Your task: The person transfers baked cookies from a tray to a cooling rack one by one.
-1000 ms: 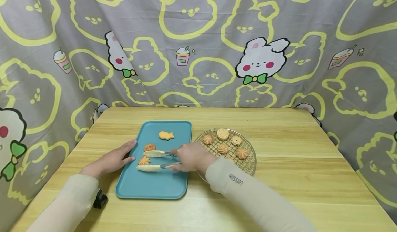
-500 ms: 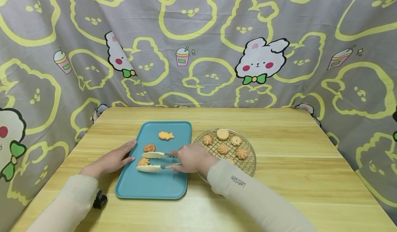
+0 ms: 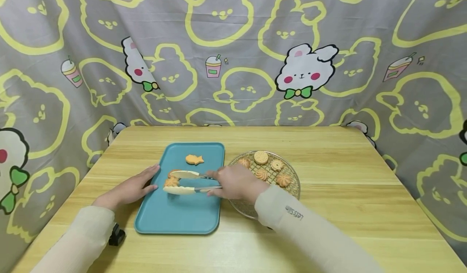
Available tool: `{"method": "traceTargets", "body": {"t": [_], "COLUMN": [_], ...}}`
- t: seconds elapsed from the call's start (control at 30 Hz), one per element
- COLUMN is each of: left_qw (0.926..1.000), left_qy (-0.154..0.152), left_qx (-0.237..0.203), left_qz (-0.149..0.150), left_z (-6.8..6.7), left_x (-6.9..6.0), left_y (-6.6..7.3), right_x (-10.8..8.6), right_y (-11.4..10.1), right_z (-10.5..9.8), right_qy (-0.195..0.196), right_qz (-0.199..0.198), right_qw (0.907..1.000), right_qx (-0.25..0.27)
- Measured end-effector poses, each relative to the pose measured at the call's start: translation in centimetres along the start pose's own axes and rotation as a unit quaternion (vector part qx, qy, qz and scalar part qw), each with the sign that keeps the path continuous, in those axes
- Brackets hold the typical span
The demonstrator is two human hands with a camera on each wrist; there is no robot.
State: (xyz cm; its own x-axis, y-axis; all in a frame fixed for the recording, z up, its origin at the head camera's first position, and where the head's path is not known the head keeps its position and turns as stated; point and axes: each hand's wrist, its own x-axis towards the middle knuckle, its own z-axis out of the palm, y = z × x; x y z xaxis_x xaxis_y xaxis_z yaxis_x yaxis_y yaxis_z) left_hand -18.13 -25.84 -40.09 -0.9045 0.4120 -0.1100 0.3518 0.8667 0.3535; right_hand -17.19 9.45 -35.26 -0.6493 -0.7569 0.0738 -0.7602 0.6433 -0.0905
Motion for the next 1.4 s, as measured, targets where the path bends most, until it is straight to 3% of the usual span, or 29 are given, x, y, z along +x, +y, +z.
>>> {"method": "traceTargets", "body": {"t": [0.27,0.47,0.87,1.4], "left_qw": [1.0000,1.0000,1.0000,1.0000], "left_qy": [-0.003,-0.001,-0.001,-0.002], "left_qx": [-0.002,-0.003,-0.005,-0.005], "left_qz": [-0.004,-0.001,0.000,-0.001], "left_z": [0.0,-0.1,0.1,0.0], "left_x": [0.0,-0.1,0.0,-0.1], "left_y": [-0.1,0.0,-0.1,0.0], "right_x": [-1.9,-3.2,-5.5,-8.4], "right_y": [1.4,2.4,4.3,5.9], "right_z": [-0.5,-0.8,-1.0,-2.1], "right_qy": [0.021,0.015,0.025,0.027], "right_qz": [0.024,0.048,0.064,0.079], "right_qw": [0.9995,0.9986,0.9976,0.9965], "right_qx": [0.004,0.014,-0.011,-0.003]}}
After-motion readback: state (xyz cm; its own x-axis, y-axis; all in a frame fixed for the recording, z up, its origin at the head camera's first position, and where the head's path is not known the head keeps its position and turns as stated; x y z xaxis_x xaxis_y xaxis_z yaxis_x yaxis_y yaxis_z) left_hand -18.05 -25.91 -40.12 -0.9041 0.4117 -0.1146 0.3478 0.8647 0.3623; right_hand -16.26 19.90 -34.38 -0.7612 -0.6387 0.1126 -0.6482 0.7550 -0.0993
